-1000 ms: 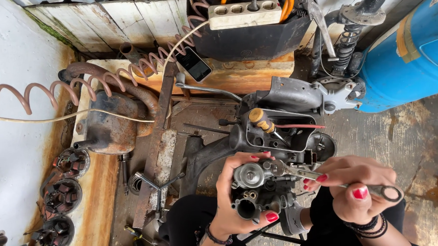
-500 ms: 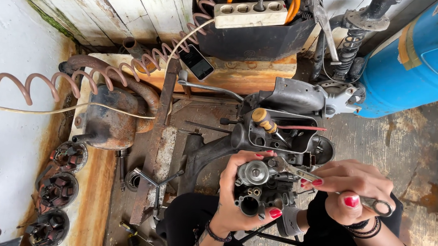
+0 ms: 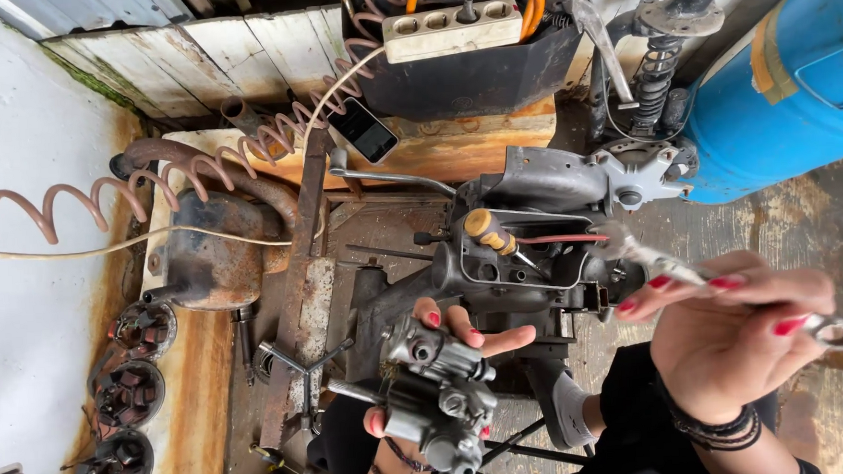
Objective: Repairing a motorcycle carburetor using a screwdriver and a wrench
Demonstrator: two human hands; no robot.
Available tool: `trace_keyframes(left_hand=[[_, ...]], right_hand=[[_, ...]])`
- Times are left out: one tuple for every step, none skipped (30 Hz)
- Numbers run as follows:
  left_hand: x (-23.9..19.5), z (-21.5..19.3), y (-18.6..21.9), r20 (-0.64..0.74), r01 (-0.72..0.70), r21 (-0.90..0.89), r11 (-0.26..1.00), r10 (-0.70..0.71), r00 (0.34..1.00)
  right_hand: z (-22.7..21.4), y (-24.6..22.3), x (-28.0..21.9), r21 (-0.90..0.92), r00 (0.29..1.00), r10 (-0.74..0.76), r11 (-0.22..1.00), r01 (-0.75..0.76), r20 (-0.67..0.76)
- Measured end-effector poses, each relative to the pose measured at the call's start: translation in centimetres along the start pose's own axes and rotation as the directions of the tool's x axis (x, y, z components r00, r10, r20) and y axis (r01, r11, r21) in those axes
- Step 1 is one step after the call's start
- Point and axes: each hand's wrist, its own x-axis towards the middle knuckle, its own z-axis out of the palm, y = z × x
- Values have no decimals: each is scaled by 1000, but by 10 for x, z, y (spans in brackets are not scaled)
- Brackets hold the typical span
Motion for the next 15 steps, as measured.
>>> trace_keyframes(left_hand=[[-1,-1,0,-2,1,-1,1000,-1,1000],[-2,-1,0,0,8,-13,1000,-8,1000],[-3,-2,-1,3,14,-25,1000,-14,1000],[-3,-2,-1,1,14,-25,1000,-14,1000],[-4,-3,-1,7,21,-42,999,-21,1000],[-4,-3,0,12,28,-59,998,-27,1000],[-4,-4,0,13,26,-60,998,-26,1000],[-5,-4,0,19,33,-78,996,-32,999],[-5,-5,-1,27,40,-96,995,-37,999],[-5,-5,-1,28,38,-97,995,-35,999],[-5,-6,-1,35,42,-113,993,-38,999],[-6,-6,-2,42,46,-130,990,-41,998],[-5,-7,-6,42,39,-129,991,-34,999],[-4,-7,-10,16,-9,-139,990,11,1000],[-3,-7,-13,-11,-57,-141,988,56,998]], right_hand=[[2,1,-2,-1,1000,2,1000,-2,-1],[4,1,-5,25,999,-19,1000,17,44],[6,2,-7,52,995,-40,998,35,90],[6,6,-11,52,995,-38,998,34,89],[6,10,-15,67,990,-78,995,71,113],[6,14,-19,83,984,-118,991,107,137],[8,16,-20,83,983,-118,991,107,139],[10,19,-22,79,973,-172,984,161,154],[13,21,-23,77,959,-226,973,216,170],[13,20,-25,77,959,-226,973,216,172],[13,18,-26,-24,946,-233,969,244,227],[13,16,-27,-123,931,-233,953,276,282],[13,17,-27,-119,929,-232,954,275,287],[12,17,-25,-187,925,-235,936,298,297],[13,18,-24,-249,922,-240,914,320,304]])
